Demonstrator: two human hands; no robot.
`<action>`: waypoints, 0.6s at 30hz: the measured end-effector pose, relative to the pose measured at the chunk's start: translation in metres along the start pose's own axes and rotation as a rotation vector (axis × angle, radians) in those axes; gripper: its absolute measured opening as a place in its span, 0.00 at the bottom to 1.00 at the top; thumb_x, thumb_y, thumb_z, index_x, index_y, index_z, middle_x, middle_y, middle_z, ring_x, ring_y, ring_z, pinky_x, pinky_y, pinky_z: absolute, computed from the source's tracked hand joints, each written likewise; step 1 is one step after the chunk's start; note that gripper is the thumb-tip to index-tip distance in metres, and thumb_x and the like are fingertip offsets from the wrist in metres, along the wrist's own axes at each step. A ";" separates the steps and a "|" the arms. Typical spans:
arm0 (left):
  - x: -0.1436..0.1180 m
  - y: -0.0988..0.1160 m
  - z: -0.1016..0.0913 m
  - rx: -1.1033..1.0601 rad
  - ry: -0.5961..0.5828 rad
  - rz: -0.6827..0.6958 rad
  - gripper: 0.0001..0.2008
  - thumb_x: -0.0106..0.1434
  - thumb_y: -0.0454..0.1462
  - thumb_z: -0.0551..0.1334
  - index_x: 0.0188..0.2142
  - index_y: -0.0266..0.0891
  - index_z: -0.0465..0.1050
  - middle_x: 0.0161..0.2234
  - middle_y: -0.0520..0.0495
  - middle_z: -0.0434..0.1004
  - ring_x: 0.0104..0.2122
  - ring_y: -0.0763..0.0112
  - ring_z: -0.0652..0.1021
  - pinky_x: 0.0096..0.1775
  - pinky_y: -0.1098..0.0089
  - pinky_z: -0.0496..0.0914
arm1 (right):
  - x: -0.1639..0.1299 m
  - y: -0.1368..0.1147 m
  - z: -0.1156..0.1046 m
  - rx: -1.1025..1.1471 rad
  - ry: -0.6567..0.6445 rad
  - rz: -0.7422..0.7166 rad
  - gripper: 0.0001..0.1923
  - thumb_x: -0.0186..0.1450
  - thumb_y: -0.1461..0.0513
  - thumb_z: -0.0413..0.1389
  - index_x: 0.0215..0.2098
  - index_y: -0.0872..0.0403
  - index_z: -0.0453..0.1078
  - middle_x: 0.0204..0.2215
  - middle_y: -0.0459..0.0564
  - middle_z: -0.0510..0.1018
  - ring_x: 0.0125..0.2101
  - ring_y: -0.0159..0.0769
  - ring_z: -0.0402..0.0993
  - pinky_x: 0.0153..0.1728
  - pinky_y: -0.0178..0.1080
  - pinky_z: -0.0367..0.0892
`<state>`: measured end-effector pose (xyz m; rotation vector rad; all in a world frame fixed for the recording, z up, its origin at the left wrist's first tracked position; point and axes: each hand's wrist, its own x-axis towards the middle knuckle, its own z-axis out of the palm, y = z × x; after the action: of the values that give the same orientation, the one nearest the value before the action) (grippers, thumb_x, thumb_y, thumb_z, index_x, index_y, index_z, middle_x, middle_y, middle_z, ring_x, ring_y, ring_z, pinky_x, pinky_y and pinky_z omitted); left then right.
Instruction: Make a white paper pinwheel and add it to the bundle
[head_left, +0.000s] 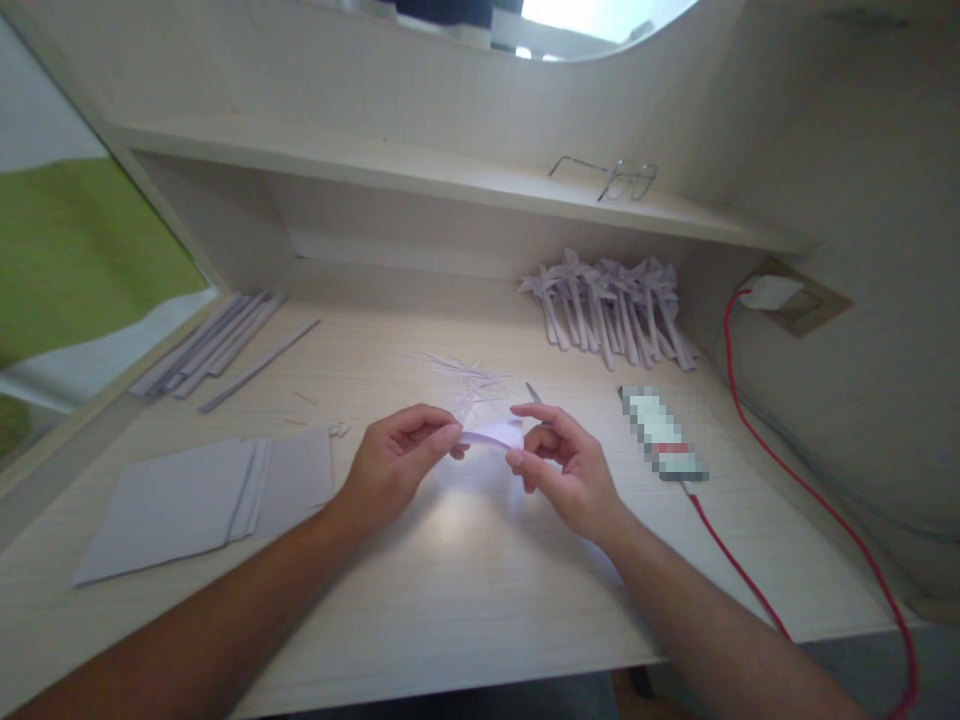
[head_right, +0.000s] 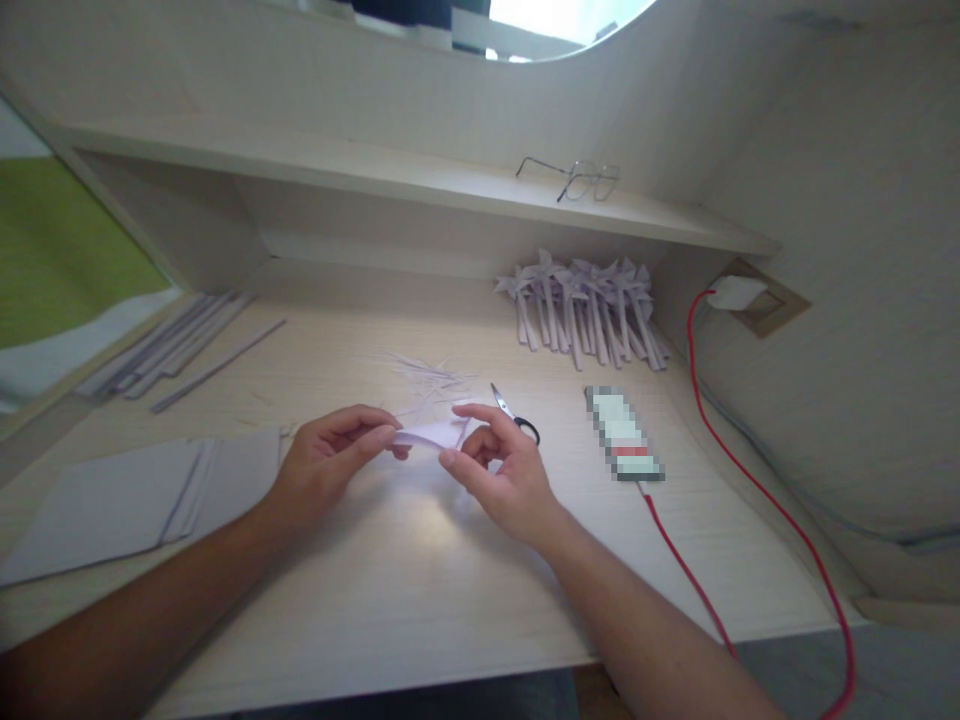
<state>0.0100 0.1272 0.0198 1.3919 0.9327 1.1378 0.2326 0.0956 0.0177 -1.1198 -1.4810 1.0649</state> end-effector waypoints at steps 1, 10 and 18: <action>0.000 0.000 0.000 0.007 0.005 -0.001 0.06 0.65 0.39 0.68 0.34 0.38 0.78 0.28 0.50 0.82 0.31 0.68 0.81 0.39 0.68 0.75 | 0.000 0.000 0.000 0.003 -0.001 0.008 0.23 0.64 0.57 0.66 0.56 0.49 0.70 0.25 0.40 0.73 0.23 0.30 0.71 0.27 0.36 0.67; -0.002 -0.006 0.000 -0.011 -0.013 -0.005 0.06 0.66 0.40 0.68 0.37 0.39 0.79 0.30 0.51 0.82 0.32 0.71 0.82 0.39 0.70 0.74 | 0.002 0.001 0.003 0.172 -0.049 0.165 0.34 0.61 0.60 0.67 0.62 0.47 0.63 0.24 0.38 0.74 0.22 0.31 0.71 0.25 0.35 0.68; -0.003 -0.004 -0.002 0.111 -0.053 0.065 0.06 0.65 0.39 0.68 0.35 0.40 0.81 0.32 0.52 0.81 0.33 0.72 0.79 0.38 0.72 0.72 | 0.009 0.009 0.000 0.103 -0.027 0.295 0.28 0.58 0.58 0.68 0.55 0.52 0.69 0.22 0.39 0.75 0.18 0.31 0.71 0.21 0.34 0.67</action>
<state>0.0072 0.1256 0.0153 1.5449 0.9302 1.1063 0.2325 0.1057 0.0105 -1.2801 -1.2904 1.3478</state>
